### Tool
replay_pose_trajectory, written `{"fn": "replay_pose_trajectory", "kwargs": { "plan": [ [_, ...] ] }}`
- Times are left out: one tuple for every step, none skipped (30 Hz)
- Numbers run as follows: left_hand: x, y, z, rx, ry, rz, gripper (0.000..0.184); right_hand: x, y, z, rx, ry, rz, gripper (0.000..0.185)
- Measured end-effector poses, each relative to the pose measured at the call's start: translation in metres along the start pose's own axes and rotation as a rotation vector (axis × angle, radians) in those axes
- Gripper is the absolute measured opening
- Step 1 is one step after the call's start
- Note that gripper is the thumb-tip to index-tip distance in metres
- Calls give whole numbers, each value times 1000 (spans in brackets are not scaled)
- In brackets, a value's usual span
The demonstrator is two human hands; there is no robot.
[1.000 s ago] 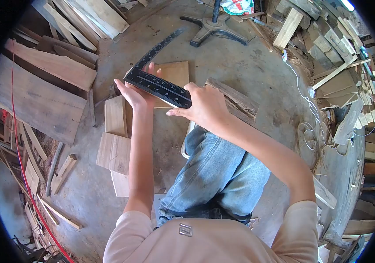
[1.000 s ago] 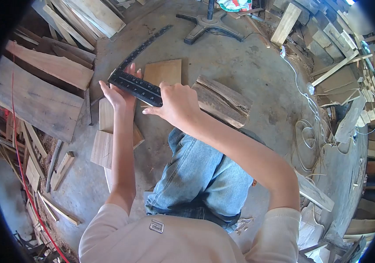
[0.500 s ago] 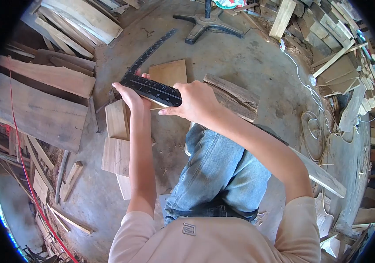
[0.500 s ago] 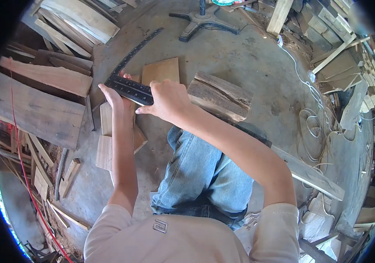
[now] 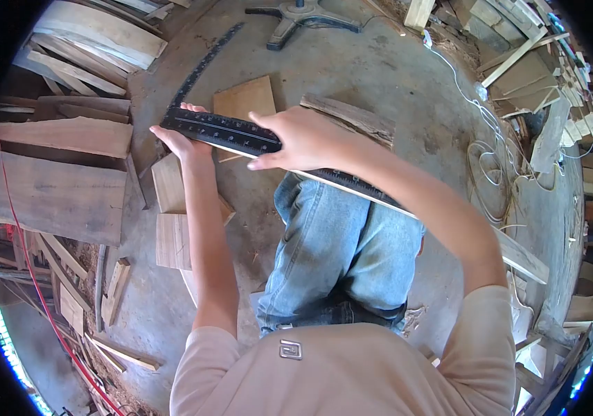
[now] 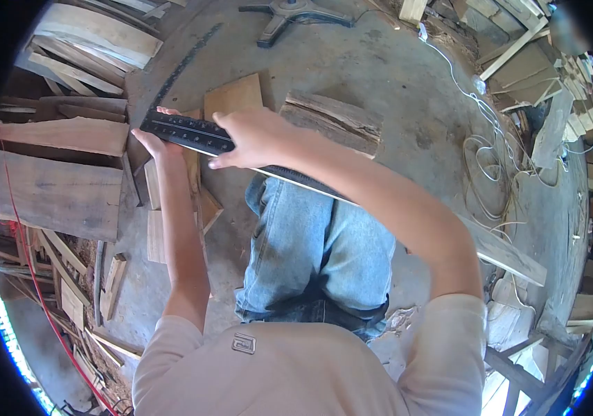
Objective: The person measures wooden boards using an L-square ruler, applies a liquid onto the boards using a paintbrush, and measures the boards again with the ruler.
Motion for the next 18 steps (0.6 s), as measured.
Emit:
{"fn": "replay_pose_trajectory", "kwargs": {
  "plan": [
    [-1,6,1,62,-10,18,75,-6,-4,13,35,23,-20,74],
    [-3,6,-1,41,-8,24,74,-14,-5,28,72,46,-41,74],
    [-8,0,-6,70,-15,-22,75,-19,-7,46,28,18,-39,73],
    [-10,-6,-9,100,-22,-65,76,-23,-7,64,61,41,-57,73],
    [-12,2,-4,110,5,-85,76,-22,-8,81,94,65,-76,72],
    [-12,0,-5,104,-3,-84,76,-18,-12,96,38,74,-66,69],
    [-15,-1,-7,87,7,-87,75,-15,-13,111,-16,83,-56,67],
    [-17,-4,-9,69,17,-92,75,-15,-10,124,-124,85,0,63],
    [-17,-8,-11,31,30,-128,75,-15,-7,132,-120,94,-7,63],
    [-17,-10,-12,25,20,-129,75,-16,-7,141,-167,120,-2,62],
    [-17,-12,-12,17,1,-133,75,-17,-7,147,-216,146,4,60],
    [-15,-14,-13,10,-17,-136,75,-18,-7,151,-237,170,41,57],
    [-14,-19,-14,-56,-14,-158,75,-19,-8,152,-236,180,37,57],
    [-13,-24,-17,-57,-23,-158,75,-21,-8,151,-210,206,-6,54],
    [-13,-27,-20,-13,-16,-136,75,-24,-8,151,-184,231,-49,52],
    [-14,-29,-24,32,-5,-114,75,-27,-8,151,-185,235,-50,52],
    [-14,-25,-22,33,-8,-81,75,-27,-8,151,-220,197,-37,52],
    [-14,-20,-20,35,-10,-85,75,-26,-9,151,-256,157,-23,52]
  ]
}}
Point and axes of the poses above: each hand's wrist, its own z-axis away from the middle knuckle, its own y-axis out of the palm, x = y × z, the point moved 5 cm from there along -z, towards the middle knuckle, and after that the axes turned 9 degrees about x, right-handed, at the moved point
